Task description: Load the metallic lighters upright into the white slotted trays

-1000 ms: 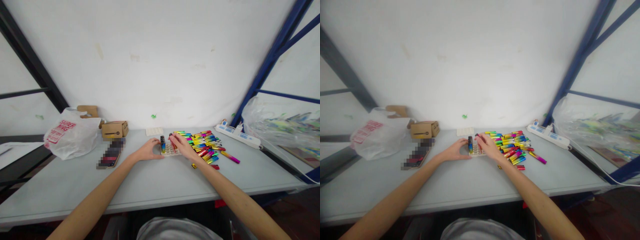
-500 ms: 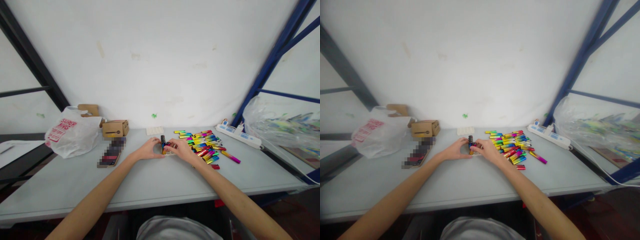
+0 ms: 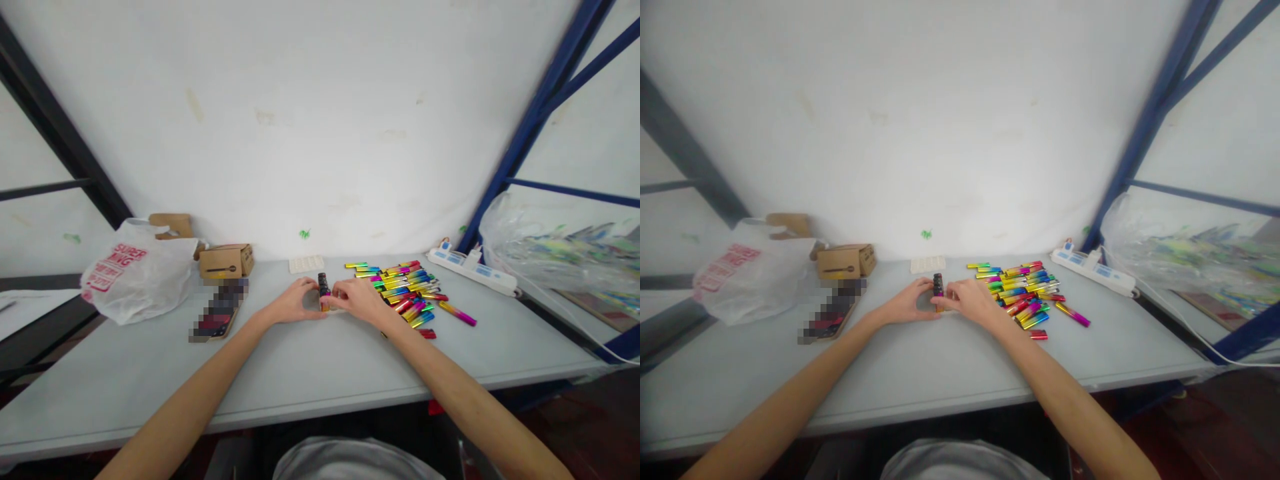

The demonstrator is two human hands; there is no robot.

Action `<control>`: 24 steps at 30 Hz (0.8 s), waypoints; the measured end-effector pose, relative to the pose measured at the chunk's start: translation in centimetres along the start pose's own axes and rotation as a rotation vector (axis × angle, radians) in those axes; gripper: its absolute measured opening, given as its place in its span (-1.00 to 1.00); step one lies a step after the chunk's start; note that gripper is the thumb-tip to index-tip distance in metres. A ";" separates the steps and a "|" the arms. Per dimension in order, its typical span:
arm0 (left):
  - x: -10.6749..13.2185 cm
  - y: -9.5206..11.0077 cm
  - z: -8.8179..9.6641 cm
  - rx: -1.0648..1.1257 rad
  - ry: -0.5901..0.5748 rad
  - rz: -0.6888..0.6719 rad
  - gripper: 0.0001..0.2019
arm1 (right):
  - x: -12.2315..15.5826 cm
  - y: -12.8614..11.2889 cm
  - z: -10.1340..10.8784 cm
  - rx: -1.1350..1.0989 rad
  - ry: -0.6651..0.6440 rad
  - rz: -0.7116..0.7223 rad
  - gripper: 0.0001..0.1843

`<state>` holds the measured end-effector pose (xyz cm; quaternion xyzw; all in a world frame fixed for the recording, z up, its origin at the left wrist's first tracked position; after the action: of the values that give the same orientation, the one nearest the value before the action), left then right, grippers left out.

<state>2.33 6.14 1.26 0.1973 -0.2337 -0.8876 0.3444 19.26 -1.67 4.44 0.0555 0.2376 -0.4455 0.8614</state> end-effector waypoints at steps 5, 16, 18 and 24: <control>-0.1 -0.1 0.0 -0.026 0.012 0.028 -0.34 | 1.4 6.9 1.7 0.056 0.233 -0.075 -0.60; 0.0 0.0 0.1 -0.033 0.012 0.033 -0.35 | 3.4 15.3 -0.6 0.188 -0.190 -0.383 -0.64; 0.0 0.1 0.1 -0.033 0.014 0.030 -0.36 | 3.4 15.6 -0.5 0.183 -0.200 -0.378 -0.66; 0.0 0.1 0.1 -0.040 0.014 0.032 -0.35 | 3.5 15.1 0.1 0.200 -0.172 -0.327 -0.73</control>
<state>2.32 6.11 1.43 0.1928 -0.2169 -0.8849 0.3643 33.02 4.71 1.19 0.0632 0.1236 -0.6038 0.7850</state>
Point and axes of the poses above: each hand's wrist, its own x-axis away from the middle knuckle, its own z-axis out of the back of the hand, y = z × x, the point moved 5 cm from there along -x, towards the middle knuckle, and after that the axes turned 15 degrees about z, right-handed, at the moved point
